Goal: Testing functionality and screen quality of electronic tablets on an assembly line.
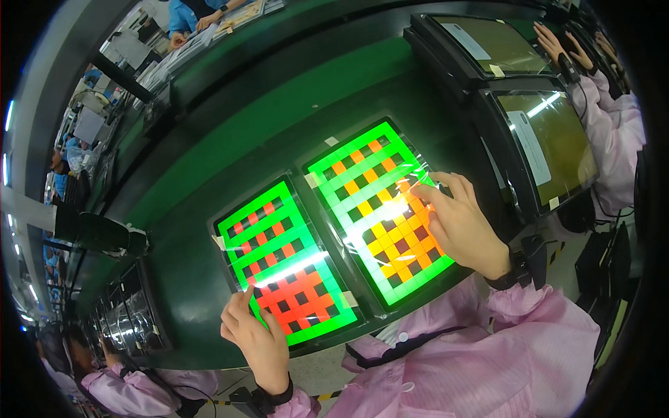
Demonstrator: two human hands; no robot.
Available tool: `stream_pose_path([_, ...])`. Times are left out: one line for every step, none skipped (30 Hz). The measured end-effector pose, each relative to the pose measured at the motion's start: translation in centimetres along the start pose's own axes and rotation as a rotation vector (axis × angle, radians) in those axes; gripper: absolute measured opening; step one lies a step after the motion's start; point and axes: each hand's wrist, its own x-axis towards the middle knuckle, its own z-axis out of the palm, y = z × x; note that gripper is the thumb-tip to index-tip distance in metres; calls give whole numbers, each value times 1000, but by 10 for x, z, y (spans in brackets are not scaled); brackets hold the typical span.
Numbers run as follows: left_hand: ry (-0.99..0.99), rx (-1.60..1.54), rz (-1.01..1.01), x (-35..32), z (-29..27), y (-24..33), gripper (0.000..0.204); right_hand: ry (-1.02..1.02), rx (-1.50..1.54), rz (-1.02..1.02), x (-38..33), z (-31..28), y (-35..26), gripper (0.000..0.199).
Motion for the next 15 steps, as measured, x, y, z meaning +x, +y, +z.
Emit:
stream_pose_path([-3, -2, 0, -1, 2, 3, 43, -27, 28, -8, -3, 0, -1, 41])
stream_pose_path([-41, -49, 64, -3, 5, 8, 44, -55, 58, -16, -6, 2, -4, 41])
stream_pose_path([-79, -96, 128, -5, 8, 15, 44, -87, 174, -59, -8, 4, -16, 41])
stream_pose_path([-116, -143, 193, -7, 12, 22, 44, -90, 174, -58, -10, 7, -24, 41])
stream_pose_path([-152, -190, 259, -8, 15, 28, 45, -126, 157, -194, -11, 10, -30, 41])
stream_pose_path([-188, -238, 327, -8, 17, 31, 45, -162, 139, -329, -12, 11, -33, 41])
stream_pose_path([-189, -240, 330, -11, 16, 26, 45, -188, 93, -283, -16, 15, -26, 37])
stream_pose_path([-92, -149, 253, -17, 14, 13, 48, -188, 96, -285, -19, 8, -19, 37])
stream_pose_path([3, -60, 174, -24, 12, 0, 50, -133, 57, -153, -22, -2, -11, 37])
stream_pose_path([19, -39, 60, -28, 6, -8, 46, -77, 18, -22, -25, -8, -3, 36])
stream_pose_path([54, -61, 3, -30, 5, -10, 45, -58, 45, 38, -29, -11, 4, 39])
stream_pose_path([89, -82, -55, -32, 4, -12, 44, -61, 44, 41, -31, -10, 1, 39])
stream_pose_path([86, -84, -55, -33, 5, -9, 44, -75, 76, -5, -34, -6, -4, 40])
stream_pose_path([37, -175, 75, -34, 6, -2, 44, -90, 110, -50, -36, -2, -10, 41])
stream_pose_path([-12, -266, 203, -35, 7, 3, 45, -91, 107, -190, -36, 2, -20, 41])
